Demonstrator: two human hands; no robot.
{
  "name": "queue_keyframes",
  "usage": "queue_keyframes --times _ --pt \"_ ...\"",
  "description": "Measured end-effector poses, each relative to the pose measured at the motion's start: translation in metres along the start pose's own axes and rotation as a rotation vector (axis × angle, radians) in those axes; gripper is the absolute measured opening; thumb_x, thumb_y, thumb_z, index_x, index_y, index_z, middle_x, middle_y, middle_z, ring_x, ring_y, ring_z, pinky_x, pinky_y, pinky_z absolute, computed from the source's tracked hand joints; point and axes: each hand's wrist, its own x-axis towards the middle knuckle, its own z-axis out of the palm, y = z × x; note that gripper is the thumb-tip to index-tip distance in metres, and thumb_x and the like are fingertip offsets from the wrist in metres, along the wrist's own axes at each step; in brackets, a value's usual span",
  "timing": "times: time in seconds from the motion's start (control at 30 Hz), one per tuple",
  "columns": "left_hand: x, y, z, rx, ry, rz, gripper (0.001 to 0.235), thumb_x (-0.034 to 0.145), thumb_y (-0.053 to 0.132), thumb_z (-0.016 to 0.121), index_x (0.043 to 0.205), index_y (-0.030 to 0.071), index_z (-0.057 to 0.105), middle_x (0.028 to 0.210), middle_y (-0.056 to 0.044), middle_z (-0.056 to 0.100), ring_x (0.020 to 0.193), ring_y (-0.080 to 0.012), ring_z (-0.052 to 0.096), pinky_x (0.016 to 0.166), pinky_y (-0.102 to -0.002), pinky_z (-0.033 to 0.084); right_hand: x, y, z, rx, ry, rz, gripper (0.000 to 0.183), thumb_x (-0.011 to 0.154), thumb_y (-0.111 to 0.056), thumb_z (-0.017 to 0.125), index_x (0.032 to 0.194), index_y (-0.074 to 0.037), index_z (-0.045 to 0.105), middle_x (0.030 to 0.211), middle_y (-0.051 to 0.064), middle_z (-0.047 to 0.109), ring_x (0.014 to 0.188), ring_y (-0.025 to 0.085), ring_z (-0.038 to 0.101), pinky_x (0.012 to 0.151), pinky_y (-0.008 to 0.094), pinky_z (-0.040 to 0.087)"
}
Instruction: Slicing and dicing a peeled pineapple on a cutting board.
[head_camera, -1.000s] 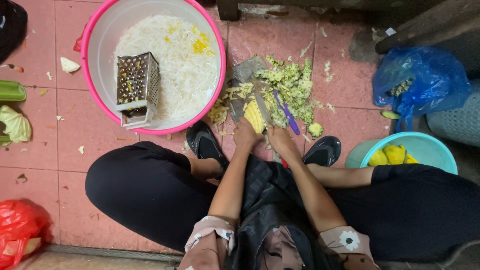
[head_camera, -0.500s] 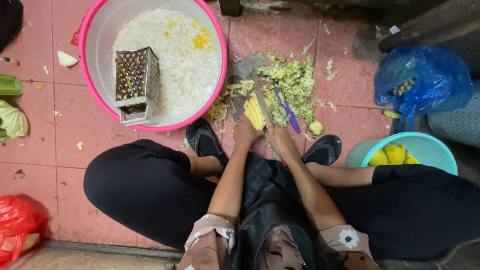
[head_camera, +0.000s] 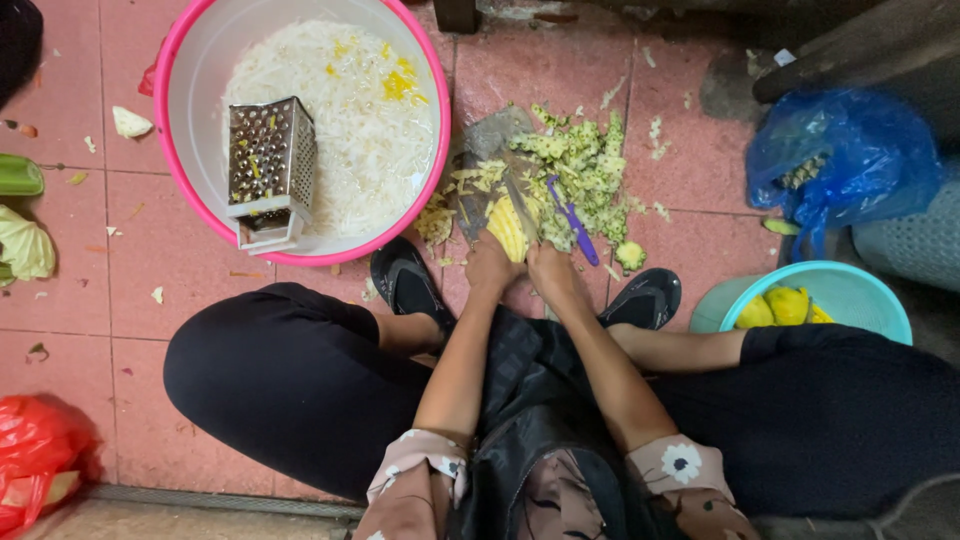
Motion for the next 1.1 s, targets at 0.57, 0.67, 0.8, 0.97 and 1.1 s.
queue_keyframes --times 0.57,0.67,0.8,0.97,1.1 --pt "-0.008 0.001 -0.009 0.007 0.025 0.028 0.092 0.06 0.048 0.091 0.121 0.003 0.04 0.113 -0.021 0.061 0.106 -0.0488 0.066 0.091 -0.056 0.058 0.031 -0.012 -0.002 0.008 -0.042 -0.187 0.061 0.099 -0.038 0.032 0.106 0.01 0.068 0.11 0.037 0.069 0.111 0.053 0.064 0.101 0.061 0.048" --pt "-0.006 -0.002 0.011 0.026 0.08 0.037 0.089 0.063 0.043 0.089 0.123 0.001 0.039 0.112 -0.02 0.06 0.105 -0.0484 0.066 0.09 -0.056 0.058 0.023 -0.016 -0.023 0.402 -0.298 -0.081 0.043 0.102 -0.034 0.029 0.092 -0.001 0.055 0.084 0.011 0.046 0.072 0.028 0.047 0.067 0.039 0.041" --pt "0.008 -0.01 0.035 0.074 0.168 0.061 0.092 0.058 0.037 0.091 0.125 0.001 0.039 0.111 -0.018 0.058 0.103 -0.0464 0.064 0.082 -0.055 0.06 0.019 -0.006 -0.04 1.025 -0.429 -0.033 0.039 0.107 -0.044 0.034 0.085 -0.014 0.045 0.054 -0.011 0.028 0.033 0.004 0.031 0.03 0.021 0.032" --pt "-0.005 -0.004 0.032 0.155 0.238 0.08 0.096 0.057 0.033 0.093 0.129 -0.001 0.04 0.108 -0.018 0.058 0.102 -0.0436 0.065 0.078 -0.052 0.062 0.071 0.056 0.008 0.183 0.031 -0.165 0.055 0.101 -0.045 0.035 0.082 -0.004 0.066 0.068 0.02 0.067 0.069 0.035 0.066 0.065 0.052 0.051" --pt "0.005 -0.009 0.051 0.159 0.247 0.104 0.108 0.057 0.032 0.095 0.139 -0.007 0.035 0.113 -0.021 0.055 0.107 -0.0471 0.061 0.079 -0.057 0.062 0.063 0.067 0.027 -0.023 0.027 -0.145 0.065 0.104 -0.045 0.024 0.103 0.005 0.066 0.099 0.032 0.072 0.109 0.047 0.067 0.103 0.058 0.046"
